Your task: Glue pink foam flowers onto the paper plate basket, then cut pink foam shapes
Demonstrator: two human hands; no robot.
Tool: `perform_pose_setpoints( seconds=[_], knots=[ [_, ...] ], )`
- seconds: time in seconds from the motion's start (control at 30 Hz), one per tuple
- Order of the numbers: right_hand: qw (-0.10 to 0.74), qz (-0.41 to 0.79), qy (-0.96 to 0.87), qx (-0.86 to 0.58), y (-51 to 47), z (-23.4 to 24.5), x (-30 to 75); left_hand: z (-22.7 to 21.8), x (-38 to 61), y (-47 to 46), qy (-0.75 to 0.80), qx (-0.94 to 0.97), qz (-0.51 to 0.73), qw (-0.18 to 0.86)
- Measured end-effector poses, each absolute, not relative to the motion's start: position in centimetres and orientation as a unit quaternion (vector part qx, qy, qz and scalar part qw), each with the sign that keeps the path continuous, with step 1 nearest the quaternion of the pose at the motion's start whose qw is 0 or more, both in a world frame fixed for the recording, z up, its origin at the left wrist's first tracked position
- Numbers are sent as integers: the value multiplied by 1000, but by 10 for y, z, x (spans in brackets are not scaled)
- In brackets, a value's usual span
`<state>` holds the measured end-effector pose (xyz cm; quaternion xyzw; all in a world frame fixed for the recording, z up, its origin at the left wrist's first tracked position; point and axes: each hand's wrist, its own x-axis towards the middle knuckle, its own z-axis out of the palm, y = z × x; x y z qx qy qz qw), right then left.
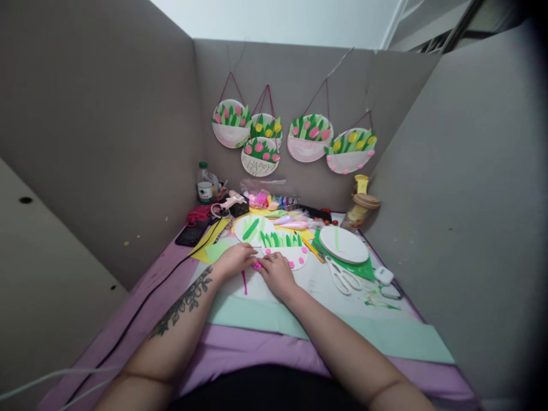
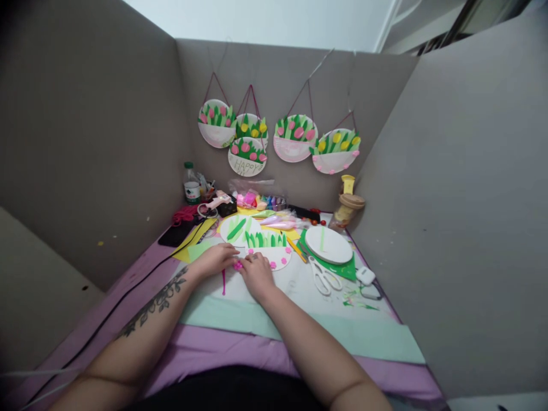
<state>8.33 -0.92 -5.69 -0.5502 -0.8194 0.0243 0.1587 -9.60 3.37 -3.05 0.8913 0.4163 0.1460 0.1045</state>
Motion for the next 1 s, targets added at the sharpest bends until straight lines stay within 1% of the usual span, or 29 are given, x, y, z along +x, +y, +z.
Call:
perform_pose_setpoints(
  seconds=[0.37,0.57,0.8,1.0],
  knots=[
    [161,22,-814,-558,-10,-56,84,-31,-96,33,430,892,109,93],
    [166,21,-815,-555,-7,-58,83,-29,-94,31,423,895,98,103],
    [166,25,-810,-561,-10,-54,85,-30,-100,37,447,878,122,120],
    [207,35,-805,-555,-7,-59,83,-35,-107,44,480,849,159,155]
  ],
)
